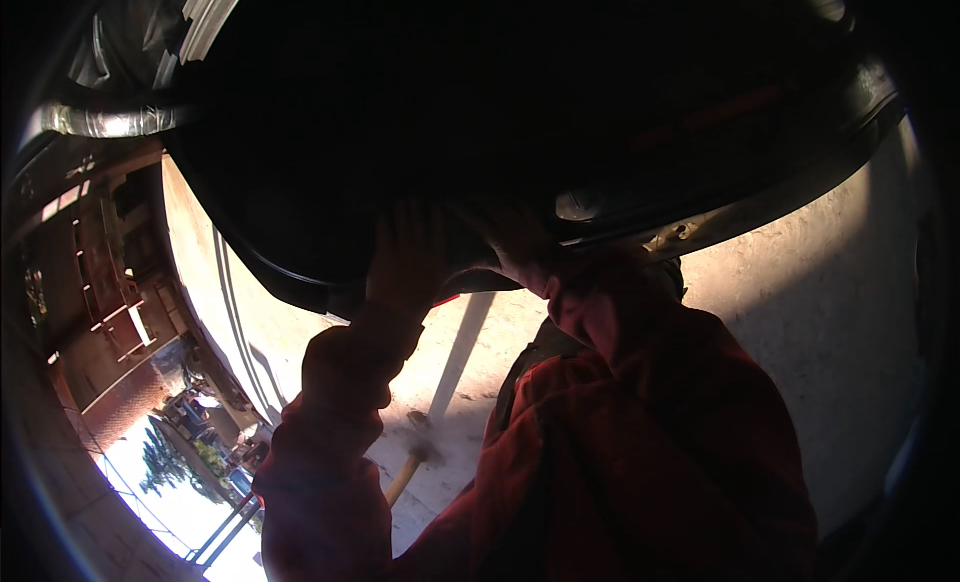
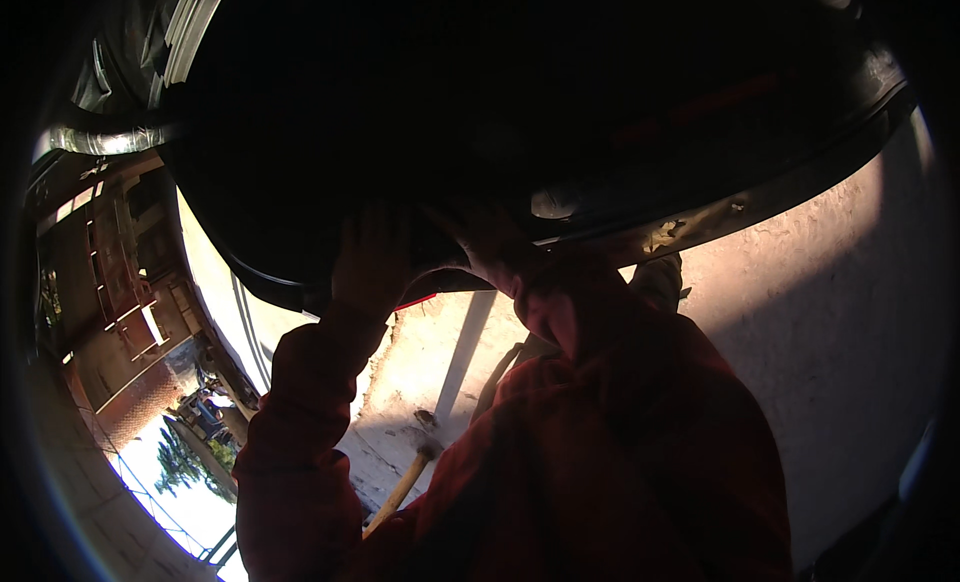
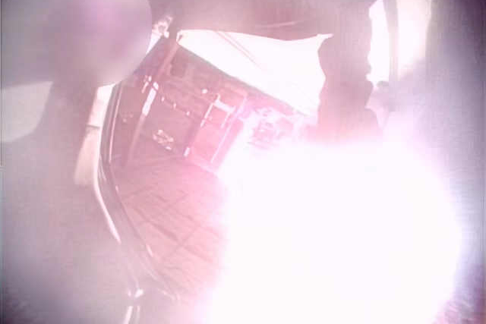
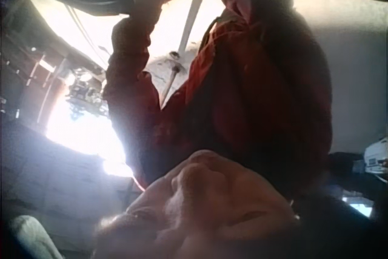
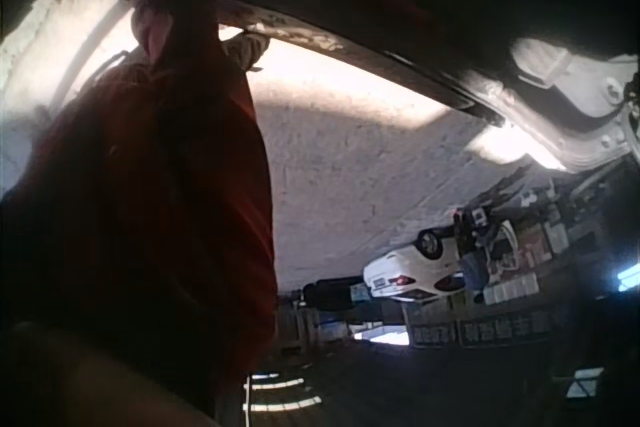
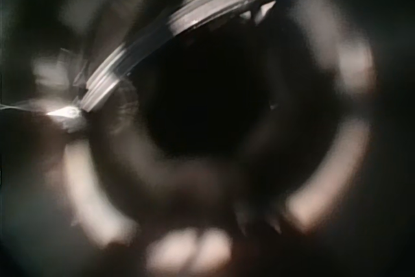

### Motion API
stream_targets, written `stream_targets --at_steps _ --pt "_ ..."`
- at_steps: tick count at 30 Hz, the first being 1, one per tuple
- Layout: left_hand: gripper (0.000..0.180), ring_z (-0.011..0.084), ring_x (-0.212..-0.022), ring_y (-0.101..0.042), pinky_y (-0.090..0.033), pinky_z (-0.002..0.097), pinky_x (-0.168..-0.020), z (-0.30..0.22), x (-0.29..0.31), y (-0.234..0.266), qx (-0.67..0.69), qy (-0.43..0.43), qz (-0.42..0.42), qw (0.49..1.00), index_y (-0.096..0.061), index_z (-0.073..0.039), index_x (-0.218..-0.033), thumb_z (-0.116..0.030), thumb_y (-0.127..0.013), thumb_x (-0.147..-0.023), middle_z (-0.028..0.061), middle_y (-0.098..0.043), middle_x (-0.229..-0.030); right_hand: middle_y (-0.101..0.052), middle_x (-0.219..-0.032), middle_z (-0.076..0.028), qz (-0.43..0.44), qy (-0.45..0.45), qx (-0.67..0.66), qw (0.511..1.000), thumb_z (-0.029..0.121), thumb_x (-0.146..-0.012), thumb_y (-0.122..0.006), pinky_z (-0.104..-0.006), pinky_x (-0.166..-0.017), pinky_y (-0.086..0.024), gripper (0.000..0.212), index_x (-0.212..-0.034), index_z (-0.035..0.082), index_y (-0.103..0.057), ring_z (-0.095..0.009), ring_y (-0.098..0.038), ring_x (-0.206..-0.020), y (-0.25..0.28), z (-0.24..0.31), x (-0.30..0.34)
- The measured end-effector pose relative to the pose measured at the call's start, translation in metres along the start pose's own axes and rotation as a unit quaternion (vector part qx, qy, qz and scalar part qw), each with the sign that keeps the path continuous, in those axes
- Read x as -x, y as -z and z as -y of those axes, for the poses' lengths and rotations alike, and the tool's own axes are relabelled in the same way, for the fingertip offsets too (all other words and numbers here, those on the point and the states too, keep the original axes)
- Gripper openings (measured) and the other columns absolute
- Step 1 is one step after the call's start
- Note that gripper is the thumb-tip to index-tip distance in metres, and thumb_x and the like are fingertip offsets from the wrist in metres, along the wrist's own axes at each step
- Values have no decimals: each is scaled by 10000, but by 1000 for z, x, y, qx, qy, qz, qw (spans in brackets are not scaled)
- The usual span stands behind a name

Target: The person works under the open trunk of a black car, pressing and adjusting the rear bumper area. They walk to a workbench, select fasteners from a box, return to the trunk, and continue pressing the bumper. The person then walks to the front of the car and touches the hood.

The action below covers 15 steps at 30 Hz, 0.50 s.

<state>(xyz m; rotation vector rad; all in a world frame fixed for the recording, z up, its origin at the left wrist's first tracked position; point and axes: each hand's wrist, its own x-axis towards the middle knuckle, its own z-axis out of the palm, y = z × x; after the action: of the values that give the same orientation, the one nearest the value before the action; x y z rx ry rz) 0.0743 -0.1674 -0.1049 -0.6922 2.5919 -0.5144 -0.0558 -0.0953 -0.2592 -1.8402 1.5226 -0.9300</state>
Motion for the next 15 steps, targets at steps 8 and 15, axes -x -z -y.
stream_targets --at_steps 8,15 --pt "960 345 -1283 -504 -445 482 -1051 2 -2 3 31 -26 28 999 -448 -11 -1439 -685 -667 -791 216 -527 -1354 -457 -1457 -151 -6 24 -97 995 570 -744 -792 -514 -1069 -431 925 -1500 209 -402 -380 -465 -1324 -2 -16 -1" --pt "843 312 -1202 -551 -470 457 -1019 4 6 -12 58 -38 -13 997 -492 -89 -1415 -570 -760 -776 169 -551 -1299 -512 -1430 -145 65 7 -93 994 505 -721 -847 -488 -1066 -446 943 -1496 189 -414 -391 -487 -1308 4 -39 2"
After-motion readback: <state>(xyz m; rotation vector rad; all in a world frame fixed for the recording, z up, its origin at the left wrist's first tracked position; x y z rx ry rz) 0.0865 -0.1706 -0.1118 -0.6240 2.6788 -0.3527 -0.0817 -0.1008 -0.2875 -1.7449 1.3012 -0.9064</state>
